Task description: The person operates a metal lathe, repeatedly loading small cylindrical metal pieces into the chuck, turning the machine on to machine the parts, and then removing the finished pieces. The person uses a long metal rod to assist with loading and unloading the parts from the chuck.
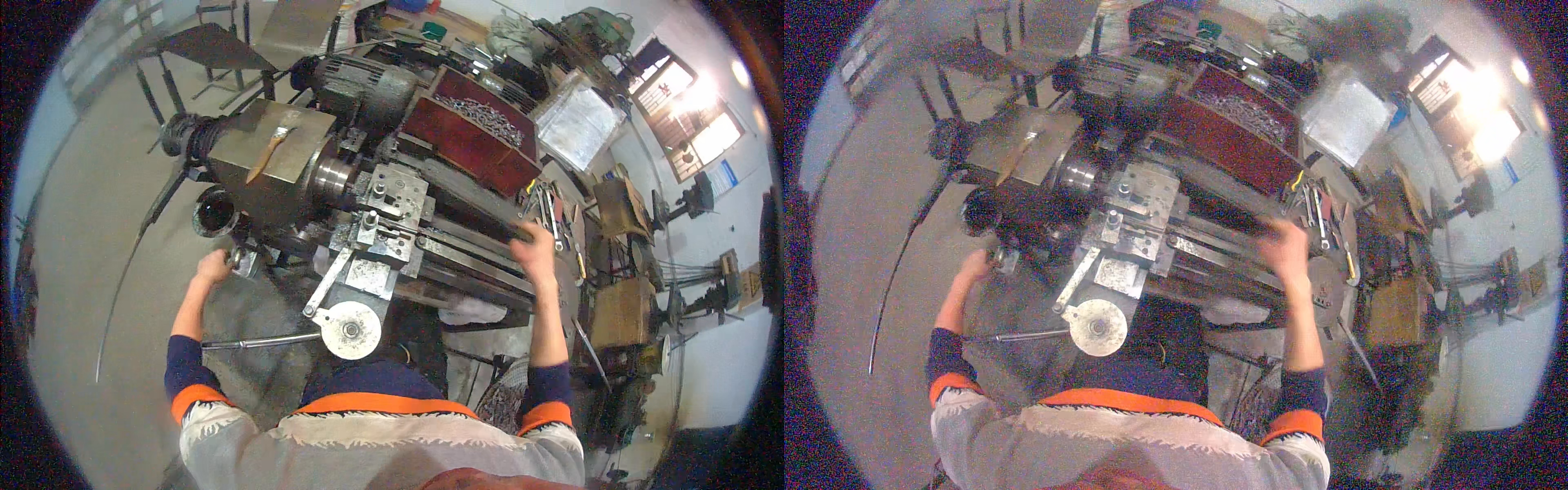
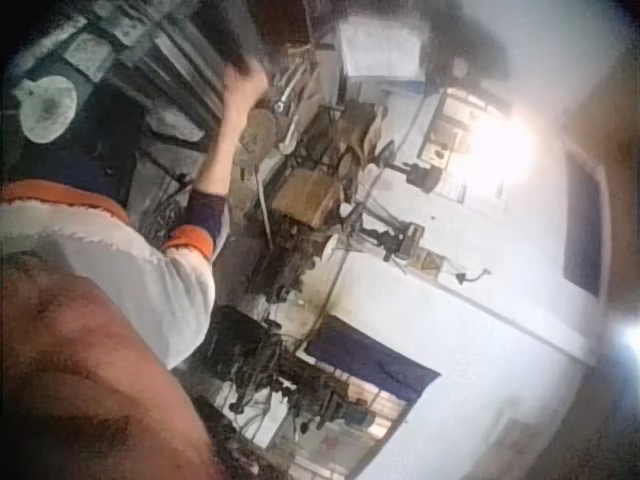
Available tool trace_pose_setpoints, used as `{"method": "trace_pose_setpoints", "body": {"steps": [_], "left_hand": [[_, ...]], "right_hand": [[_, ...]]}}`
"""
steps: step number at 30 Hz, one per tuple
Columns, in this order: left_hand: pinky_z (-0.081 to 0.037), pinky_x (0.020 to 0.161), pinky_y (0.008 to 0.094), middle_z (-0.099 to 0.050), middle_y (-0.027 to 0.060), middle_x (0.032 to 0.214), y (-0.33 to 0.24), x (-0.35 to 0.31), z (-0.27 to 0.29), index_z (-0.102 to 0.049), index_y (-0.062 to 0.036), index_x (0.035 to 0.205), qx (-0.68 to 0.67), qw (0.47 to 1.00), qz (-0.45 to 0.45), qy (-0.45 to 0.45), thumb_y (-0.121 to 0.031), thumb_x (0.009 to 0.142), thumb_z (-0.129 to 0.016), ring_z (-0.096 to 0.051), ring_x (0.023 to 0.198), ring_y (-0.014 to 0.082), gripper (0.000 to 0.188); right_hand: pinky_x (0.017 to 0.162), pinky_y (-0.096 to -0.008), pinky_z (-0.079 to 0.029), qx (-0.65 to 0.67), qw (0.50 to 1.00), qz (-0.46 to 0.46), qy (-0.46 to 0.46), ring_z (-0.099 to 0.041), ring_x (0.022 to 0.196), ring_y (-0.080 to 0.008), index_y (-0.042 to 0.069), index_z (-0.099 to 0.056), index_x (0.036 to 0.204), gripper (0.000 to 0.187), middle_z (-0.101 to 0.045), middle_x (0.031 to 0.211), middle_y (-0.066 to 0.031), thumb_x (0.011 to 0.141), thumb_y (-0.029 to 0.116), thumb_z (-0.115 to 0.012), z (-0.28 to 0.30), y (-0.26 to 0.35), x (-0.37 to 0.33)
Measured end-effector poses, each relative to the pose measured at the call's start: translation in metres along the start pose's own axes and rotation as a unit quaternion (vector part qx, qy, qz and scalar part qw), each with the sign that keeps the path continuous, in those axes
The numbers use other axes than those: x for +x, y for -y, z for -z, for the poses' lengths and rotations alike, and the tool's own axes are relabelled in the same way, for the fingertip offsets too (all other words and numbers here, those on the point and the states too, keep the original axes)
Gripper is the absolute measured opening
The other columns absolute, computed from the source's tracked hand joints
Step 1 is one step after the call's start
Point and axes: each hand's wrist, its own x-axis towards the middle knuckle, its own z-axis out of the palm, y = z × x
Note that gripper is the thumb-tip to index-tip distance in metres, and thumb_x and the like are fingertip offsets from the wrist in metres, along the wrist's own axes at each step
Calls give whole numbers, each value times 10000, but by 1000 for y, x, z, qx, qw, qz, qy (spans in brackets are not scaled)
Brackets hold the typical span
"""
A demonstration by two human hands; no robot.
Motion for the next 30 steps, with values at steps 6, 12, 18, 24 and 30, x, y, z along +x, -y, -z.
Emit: {"method": "trace_pose_setpoints", "body": {"steps": [6, 12, 18, 24, 30], "left_hand": [[-471, 643, 408, -630, 150, 828, 63, -90, 157, -595, -88, 1049, -42, 930, 90, -353, -292, 852, -534, -614, 759, 312, 290], [-467, 707, 450, -640, 162, 862, 159, -154, 98, -625, -100, 995, 3, 907, 258, -333, -505, 887, -386, -607, 838, 356, 482], [-467, 684, 471, -635, 185, 841, 49, -197, 93, -650, -89, 886, -35, 888, 325, -322, -539, 886, -359, -610, 802, 375, 536], [-466, 682, 479, -626, 209, 785, -26, -217, 92, -612, -42, 789, -41, 906, 310, -284, -466, 845, -491, -612, 786, 380, 444], [-471, 621, 410, -619, 199, 717, -43, -204, 140, -609, -12, 794, -61, 930, 119, -341, -352, 831, -569, -614, 694, 342, 345]], "right_hand": [[729, -369, -471, 100, 955, 257, 108, -583, 782, -322, 70, -679, 920, 374, -622, 846, -175, 567, 176, -611, -94, 139, 94], [690, -376, -510, -15, 952, 212, 218, -626, 692, -328, 86, -705, 742, 256, -629, 704, -184, 551, 220, -600, -159, 186, 116], [711, -385, -514, -44, 958, 207, 192, -633, 716, -346, 29, -679, 688, 249, -632, 720, -201, 536, 213, -606, -164, 194, 107], [711, -392, -513, -54, 959, 210, 183, -633, 729, -352, -17, -659, 686, 265, -622, 730, -233, 533, 196, -619, -165, 195, 106], [774, -338, -484, 115, 936, 311, 119, -610, 856, -284, 80, -706, 781, 277, -662, 841, -131, 531, 139, -602, -124, 175, 99]]}}
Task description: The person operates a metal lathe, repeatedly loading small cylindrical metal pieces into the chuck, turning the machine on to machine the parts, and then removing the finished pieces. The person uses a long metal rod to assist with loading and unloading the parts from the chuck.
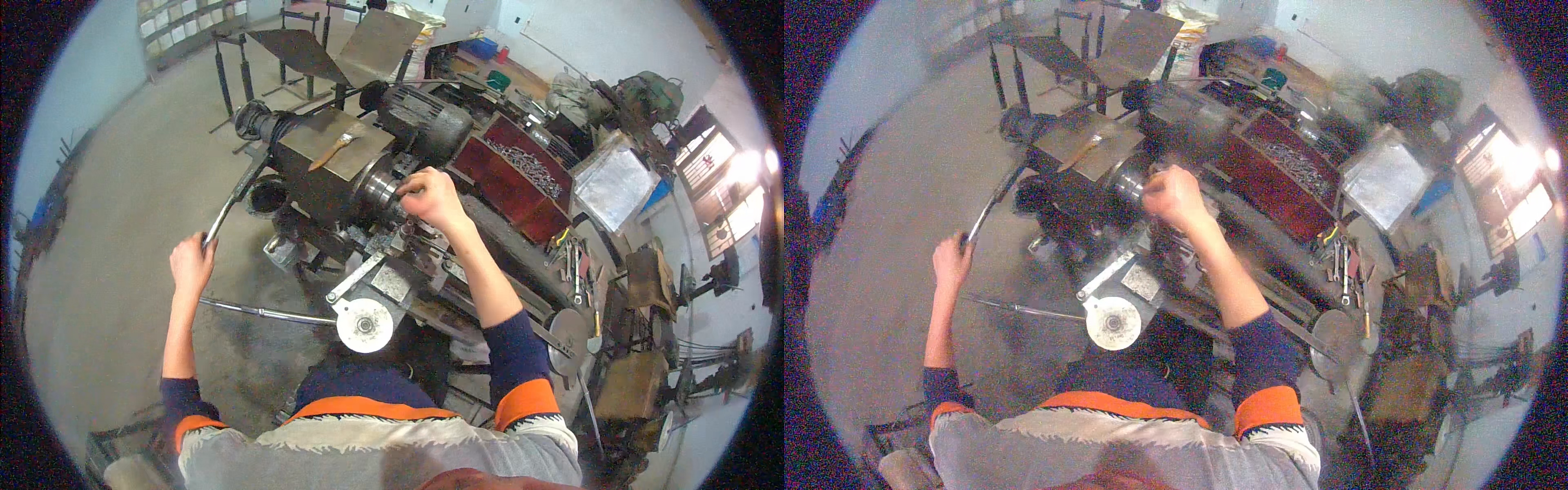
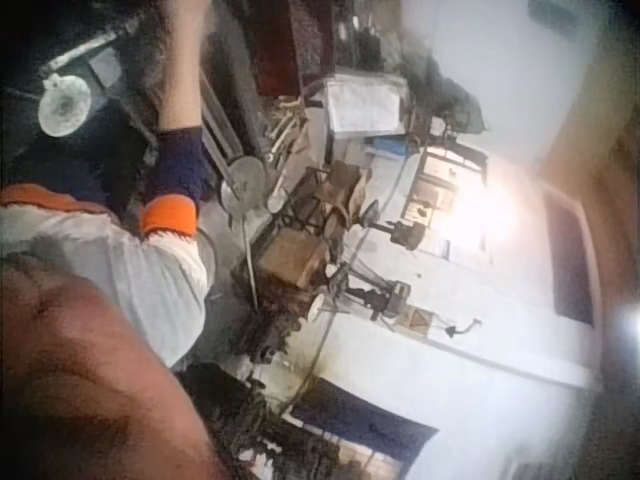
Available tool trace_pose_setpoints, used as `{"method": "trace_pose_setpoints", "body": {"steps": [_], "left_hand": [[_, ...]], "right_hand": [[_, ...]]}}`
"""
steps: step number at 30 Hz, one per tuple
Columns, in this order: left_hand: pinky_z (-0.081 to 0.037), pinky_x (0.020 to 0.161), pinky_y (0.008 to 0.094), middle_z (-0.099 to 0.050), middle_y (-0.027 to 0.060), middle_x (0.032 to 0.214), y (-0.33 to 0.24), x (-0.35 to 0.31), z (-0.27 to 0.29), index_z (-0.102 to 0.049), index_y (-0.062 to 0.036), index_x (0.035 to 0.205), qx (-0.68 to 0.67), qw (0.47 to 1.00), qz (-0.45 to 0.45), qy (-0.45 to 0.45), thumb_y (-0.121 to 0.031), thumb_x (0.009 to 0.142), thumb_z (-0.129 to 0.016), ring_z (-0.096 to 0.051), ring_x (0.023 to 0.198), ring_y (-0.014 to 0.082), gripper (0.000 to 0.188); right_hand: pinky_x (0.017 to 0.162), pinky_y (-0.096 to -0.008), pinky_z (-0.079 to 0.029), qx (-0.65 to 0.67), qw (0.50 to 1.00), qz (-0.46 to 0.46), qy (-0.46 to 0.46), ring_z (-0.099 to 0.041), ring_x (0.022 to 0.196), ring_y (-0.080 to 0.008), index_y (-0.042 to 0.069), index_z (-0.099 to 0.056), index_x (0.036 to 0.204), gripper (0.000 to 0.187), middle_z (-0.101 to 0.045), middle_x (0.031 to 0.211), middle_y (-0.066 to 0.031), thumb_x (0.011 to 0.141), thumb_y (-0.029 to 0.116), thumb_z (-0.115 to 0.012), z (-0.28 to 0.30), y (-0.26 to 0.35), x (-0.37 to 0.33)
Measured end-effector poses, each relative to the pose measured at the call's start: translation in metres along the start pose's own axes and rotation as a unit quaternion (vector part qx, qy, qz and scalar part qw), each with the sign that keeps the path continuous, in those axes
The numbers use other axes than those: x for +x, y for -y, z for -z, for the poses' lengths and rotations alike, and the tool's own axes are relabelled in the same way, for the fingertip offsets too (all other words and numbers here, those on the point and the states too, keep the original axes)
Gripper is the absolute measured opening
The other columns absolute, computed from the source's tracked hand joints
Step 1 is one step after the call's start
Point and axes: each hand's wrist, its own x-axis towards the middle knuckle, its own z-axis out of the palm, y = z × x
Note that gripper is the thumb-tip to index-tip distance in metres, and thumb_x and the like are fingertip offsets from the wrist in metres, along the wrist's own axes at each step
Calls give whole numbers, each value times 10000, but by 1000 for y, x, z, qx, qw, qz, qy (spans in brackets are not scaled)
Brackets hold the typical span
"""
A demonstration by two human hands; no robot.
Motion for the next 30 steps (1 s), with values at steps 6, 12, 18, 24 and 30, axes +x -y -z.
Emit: {"method": "trace_pose_setpoints", "body": {"steps": [6, 12, 18, 24, 30], "left_hand": [[-505, 649, 295, -648, 136, 751, -178, 37, -15, -590, 55, 920, -654, 693, -68, 294, -251, 909, -490, -633, 691, 192, 322], [-489, 648, 284, -645, 74, 814, -246, 21, -46, -622, 15, 927, -759, 529, -44, 376, -254, 885, -546, -609, 717, 146, 282], [-440, 490, 237, -582, 32, 573, -236, 26, -38, -635, 18, 756, -560, 737, -223, 306, -263, 897, -542, -564, 528, 86, 328], [-440, 477, 254, -568, 47, 547, -221, 32, -30, -614, 18, 711, -486, 783, -207, 327, -249, 885, -541, -559, 507, 83, 327], [-459, 521, 305, -600, 93, 604, -195, 41, -25, -605, 26, 812, -442, 792, -283, 312, -252, 864, -558, -593, 547, 151, 287]], "right_hand": [[858, -365, -454, 106, 977, 153, -103, -547, 1024, -297, 89, -684, 904, 425, -632, 1036, -99, 496, 46, -574, 15, 76, -40], [867, -385, -448, 56, 978, 118, -164, -540, 1020, -317, 69, -665, 907, 415, -622, 1050, -103, 499, 32, -597, 8, 77, -59], [665, -356, -466, 34, 988, 133, -75, -547, 749, -279, 55, -667, 814, 332, -632, 872, -96, 490, 78, -596, 8, 67, -64], [656, -355, -470, 38, 986, 156, 32, -559, 742, -267, 66, -675, 761, 266, -645, 845, -83, 507, 80, -598, 7, 63, -41], [686, -360, -470, 31, 986, 140, 84, -558, 758, -272, 78, -696, 756, 258, -646, 799, -75, 517, 112, -604, 1, 45, -20]]}}
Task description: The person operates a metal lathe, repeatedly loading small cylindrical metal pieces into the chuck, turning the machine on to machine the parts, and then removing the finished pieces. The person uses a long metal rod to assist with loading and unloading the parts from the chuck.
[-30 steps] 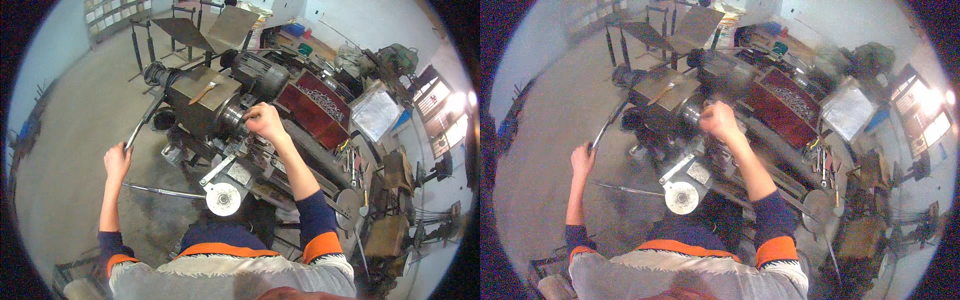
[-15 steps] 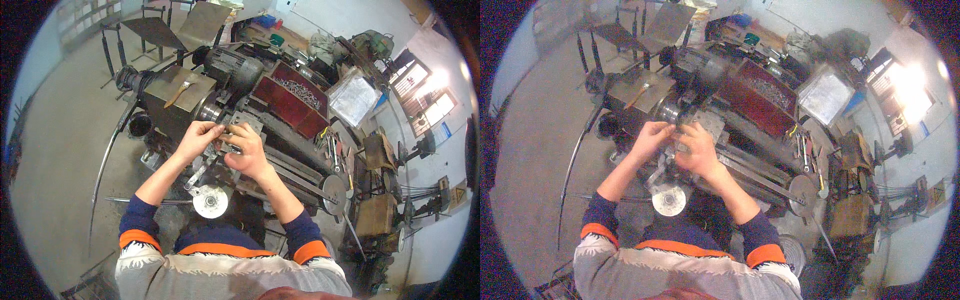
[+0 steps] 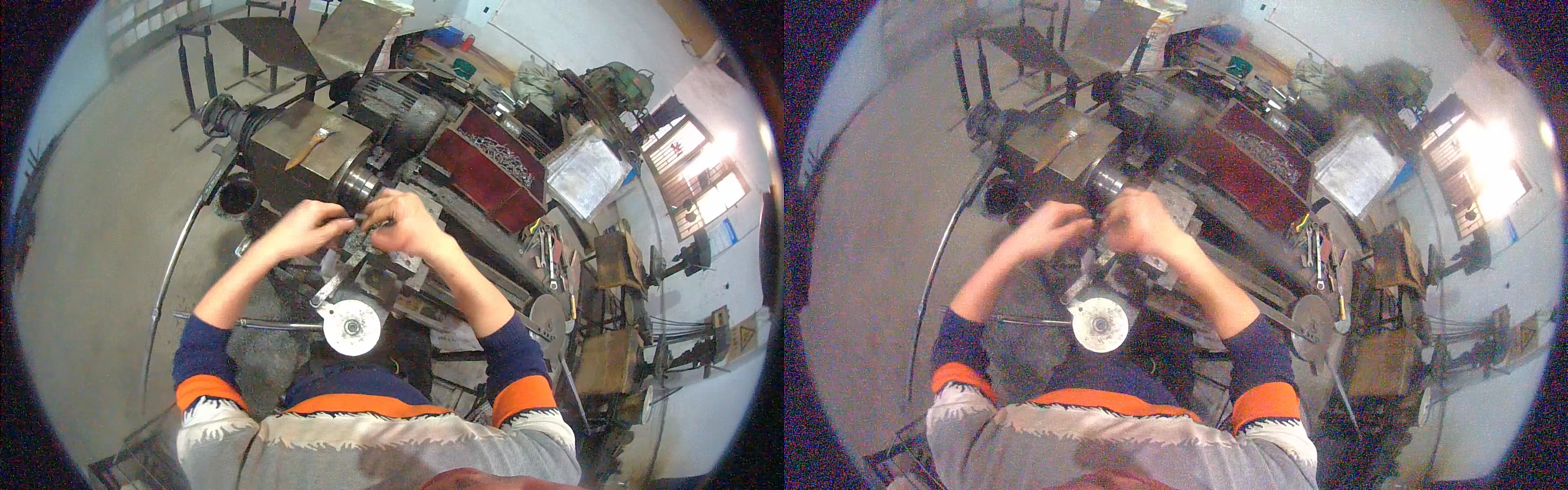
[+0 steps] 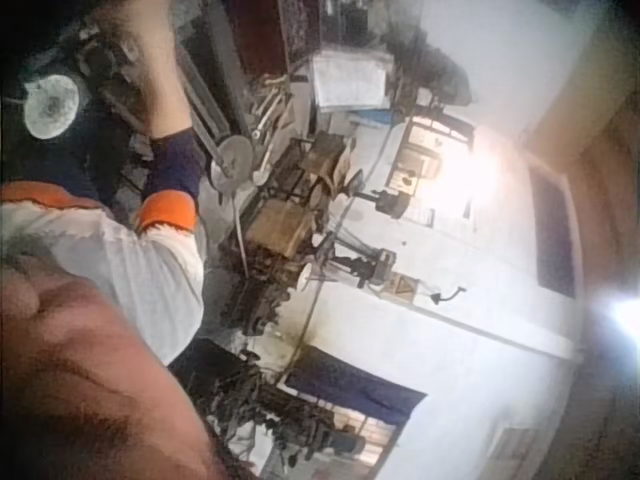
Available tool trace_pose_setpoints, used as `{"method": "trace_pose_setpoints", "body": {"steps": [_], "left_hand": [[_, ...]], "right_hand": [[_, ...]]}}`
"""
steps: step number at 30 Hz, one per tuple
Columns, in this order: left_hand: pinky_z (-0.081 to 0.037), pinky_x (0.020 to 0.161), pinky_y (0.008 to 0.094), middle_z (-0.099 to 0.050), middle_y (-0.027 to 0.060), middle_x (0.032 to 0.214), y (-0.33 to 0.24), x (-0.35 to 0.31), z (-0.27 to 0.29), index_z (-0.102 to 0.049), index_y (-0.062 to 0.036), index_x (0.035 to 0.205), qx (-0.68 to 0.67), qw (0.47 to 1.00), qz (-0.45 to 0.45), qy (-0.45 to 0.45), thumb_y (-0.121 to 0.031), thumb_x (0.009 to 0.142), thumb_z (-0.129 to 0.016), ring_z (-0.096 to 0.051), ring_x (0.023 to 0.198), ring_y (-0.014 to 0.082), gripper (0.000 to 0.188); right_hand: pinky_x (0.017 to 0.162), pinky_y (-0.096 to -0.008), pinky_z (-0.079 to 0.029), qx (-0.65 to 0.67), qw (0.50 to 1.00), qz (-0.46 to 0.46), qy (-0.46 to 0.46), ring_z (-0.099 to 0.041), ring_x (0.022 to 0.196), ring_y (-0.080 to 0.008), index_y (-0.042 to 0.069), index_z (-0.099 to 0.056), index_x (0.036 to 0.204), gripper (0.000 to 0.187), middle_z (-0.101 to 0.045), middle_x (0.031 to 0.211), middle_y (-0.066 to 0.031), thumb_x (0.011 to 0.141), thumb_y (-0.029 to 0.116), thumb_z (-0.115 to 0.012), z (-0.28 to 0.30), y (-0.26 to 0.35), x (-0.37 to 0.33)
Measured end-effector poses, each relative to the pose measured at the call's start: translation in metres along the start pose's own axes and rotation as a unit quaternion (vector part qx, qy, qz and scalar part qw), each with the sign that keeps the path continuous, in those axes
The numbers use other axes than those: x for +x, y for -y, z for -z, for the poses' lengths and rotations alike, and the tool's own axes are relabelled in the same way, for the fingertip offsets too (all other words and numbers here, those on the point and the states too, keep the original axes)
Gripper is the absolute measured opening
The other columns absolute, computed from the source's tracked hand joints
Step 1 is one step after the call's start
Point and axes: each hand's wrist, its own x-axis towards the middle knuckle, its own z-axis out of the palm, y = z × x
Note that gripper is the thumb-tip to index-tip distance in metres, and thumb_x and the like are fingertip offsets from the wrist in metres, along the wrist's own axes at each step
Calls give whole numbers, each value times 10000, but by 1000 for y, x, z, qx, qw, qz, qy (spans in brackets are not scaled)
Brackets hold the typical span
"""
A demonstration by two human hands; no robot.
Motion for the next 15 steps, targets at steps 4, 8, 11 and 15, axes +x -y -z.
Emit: {"method": "trace_pose_setpoints", "body": {"steps": [4, 8, 11, 15], "left_hand": [[-460, 561, 317, -614, 113, 711, 16, -45, 60, -599, 29, 928, 126, 977, 48, -163, -240, 853, -569, -582, 602, 170, 281], [-439, 557, 367, -575, 161, 618, 47, -125, 118, -602, 6, 909, 316, 893, 196, -252, -265, 841, -562, -574, 579, 312, 283], [-436, 571, 416, -579, 191, 637, 63, -184, 128, -617, -14, 915, 419, 835, 217, -281, -285, 826, -576, -581, 636, 357, 288], [-440, 586, 440, -583, 203, 655, 71, -227, 110, -585, -6, 887, 375, 835, 303, -266, -299, 808, -598, -587, 671, 379, 304]], "right_hand": [[682, -409, -492, -103, 981, -166, -7, -605, 726, -333, 81, -691, 699, 200, -642, 760, -149, 575, 232, -646, 3, -51, 4], [693, -379, -500, -40, 954, -287, 71, -630, 719, -316, 65, -688, 718, 227, -641, 740, -167, 590, 242, -630, -13, -74, 19], [696, -301, -506, -27, 949, -301, 89, -649, 708, -245, 89, -712, 802, 288, -661, 768, -143, 561, 217, -622, -30, -92, 21], [662, -290, -503, 47, 960, -266, 78, -643, 662, -217, 80, -710, 814, 305, -659, 738, -141, 560, 208, -600, -31, -92, 17]]}}
